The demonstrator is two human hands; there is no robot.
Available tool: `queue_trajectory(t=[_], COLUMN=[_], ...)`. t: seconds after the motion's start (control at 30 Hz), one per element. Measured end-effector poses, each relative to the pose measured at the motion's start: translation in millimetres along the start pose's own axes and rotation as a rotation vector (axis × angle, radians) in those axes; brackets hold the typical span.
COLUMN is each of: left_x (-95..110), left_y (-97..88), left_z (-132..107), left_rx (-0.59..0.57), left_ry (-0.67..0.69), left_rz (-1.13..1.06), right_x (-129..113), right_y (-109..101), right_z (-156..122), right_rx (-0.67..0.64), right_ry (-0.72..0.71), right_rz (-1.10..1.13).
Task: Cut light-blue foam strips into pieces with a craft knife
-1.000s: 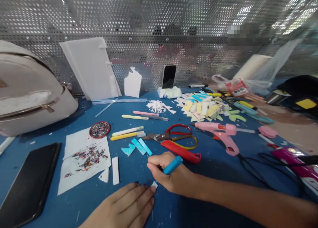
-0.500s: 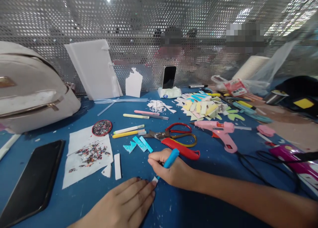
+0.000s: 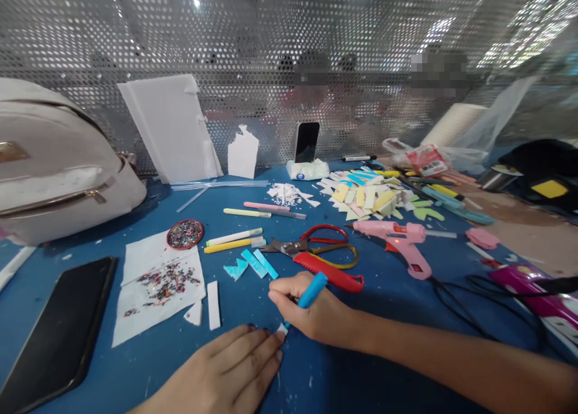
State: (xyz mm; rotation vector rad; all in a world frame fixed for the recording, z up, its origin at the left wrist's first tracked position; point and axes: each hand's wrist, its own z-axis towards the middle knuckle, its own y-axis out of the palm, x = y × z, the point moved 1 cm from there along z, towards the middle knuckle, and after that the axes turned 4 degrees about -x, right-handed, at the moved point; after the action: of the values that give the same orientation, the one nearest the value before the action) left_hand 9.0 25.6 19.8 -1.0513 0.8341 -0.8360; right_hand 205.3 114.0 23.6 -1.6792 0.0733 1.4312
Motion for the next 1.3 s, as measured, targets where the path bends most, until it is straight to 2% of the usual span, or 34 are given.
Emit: queue_trajectory(t=[0.13, 0.3, 0.4, 0.53, 0.93, 1.03, 1.07, 1.1, 1.2, 1.3], left_x=[-3, -3, -3, -3, -3, 1, 2, 4, 6, 4], left_y=[-6.3, 1.6, 4.3, 3.8, 1.1, 19.5, 26.9, 35.1, 47.5, 33.1], left_z=[2, 0, -2, -3, -2, -3, -4, -4, -6, -6], left_rx=[-0.014, -0.002, 0.006, -0.004, -0.004, 0.099, 0.283, 0.333, 0.358, 0.263], left_ry=[0.013, 0.017, 0.020, 0.021, 0.006, -0.017, -0.053, -0.064, -0.075, -0.045], left_rz=[0.026, 0.026, 0.021, 0.013, -0.003, 0.021, 0.024, 0.025, 0.033, 0.038], right_x=[1, 2, 1, 2, 1, 1, 1, 1, 1, 0], right_y=[0, 0, -1, -1, -1, -1, -2, -2, -2, -2], right_z=[0, 0, 0, 0, -1, -1, -2, -2, -2, -2], right_rx=[-0.025, -0.004, -0.038, 0.000, -0.038, -0.023, -0.037, -0.055, -0.054, -0.040], right_ry=[-0.014, -0.002, -0.010, -0.002, -0.012, -0.013, -0.024, -0.025, 0.008, -0.014], right_rz=[-0.014, 0.015, 0.028, 0.011, 0.019, -0.010, -0.018, -0.008, 0.041, -0.042])
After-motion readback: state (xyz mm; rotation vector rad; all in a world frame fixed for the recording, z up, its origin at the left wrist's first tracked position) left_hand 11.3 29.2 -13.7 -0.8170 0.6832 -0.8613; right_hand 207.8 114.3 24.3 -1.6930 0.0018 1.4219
